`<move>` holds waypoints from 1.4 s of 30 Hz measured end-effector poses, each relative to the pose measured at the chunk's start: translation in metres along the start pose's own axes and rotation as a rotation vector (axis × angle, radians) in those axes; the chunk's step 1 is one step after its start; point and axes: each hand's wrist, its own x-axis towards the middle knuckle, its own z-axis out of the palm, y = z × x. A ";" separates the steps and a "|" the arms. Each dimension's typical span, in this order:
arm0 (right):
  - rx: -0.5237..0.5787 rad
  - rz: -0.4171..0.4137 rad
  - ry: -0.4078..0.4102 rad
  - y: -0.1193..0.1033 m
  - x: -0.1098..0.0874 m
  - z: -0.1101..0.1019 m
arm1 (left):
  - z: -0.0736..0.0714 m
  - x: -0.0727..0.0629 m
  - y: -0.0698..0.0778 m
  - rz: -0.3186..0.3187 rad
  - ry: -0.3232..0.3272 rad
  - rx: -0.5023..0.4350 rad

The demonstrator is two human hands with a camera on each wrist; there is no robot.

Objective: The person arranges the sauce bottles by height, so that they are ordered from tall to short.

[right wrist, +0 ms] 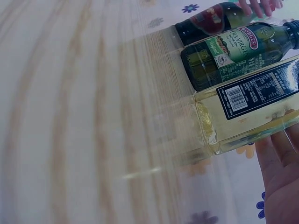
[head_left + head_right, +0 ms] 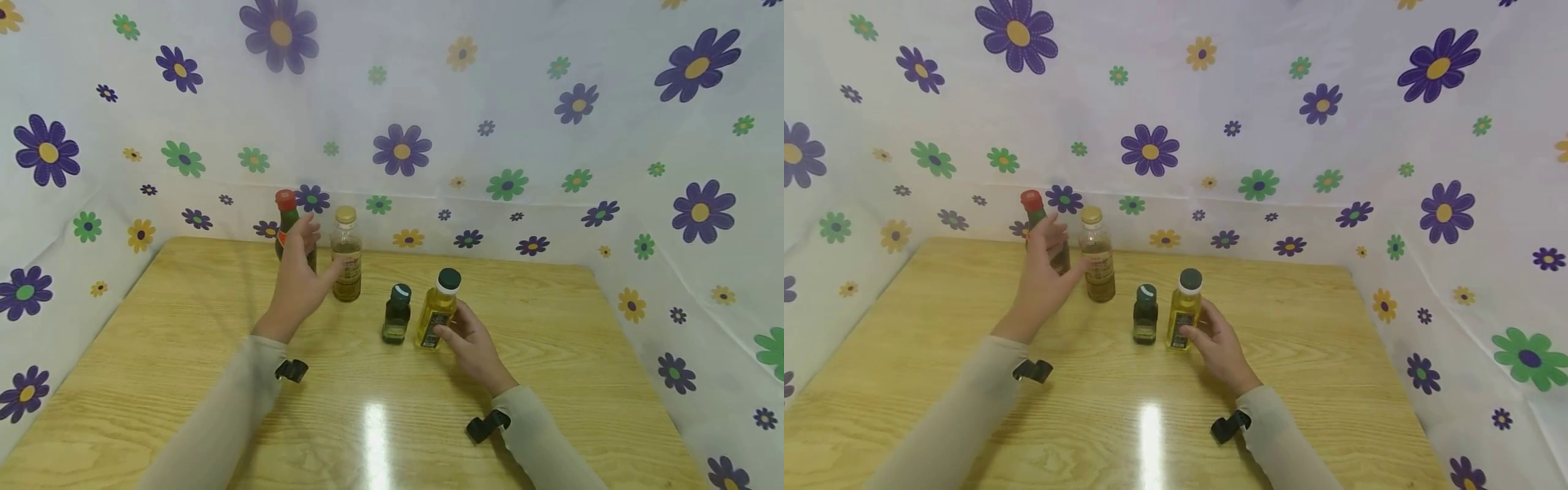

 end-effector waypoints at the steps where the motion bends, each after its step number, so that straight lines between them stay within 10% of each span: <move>1: 0.001 0.001 -0.002 0.000 0.000 0.000 | -0.004 0.000 0.000 0.018 0.019 0.002; 12: 0.016 0.003 -0.007 -0.002 0.000 -0.001 | -0.048 0.008 -0.023 0.058 0.307 0.027; 22: 0.027 0.003 -0.015 -0.002 0.003 -0.001 | -0.063 0.022 -0.048 -0.255 0.067 0.038; 42: 0.021 0.000 -0.013 -0.001 0.001 -0.001 | -0.047 0.023 -0.059 -0.300 -0.042 0.007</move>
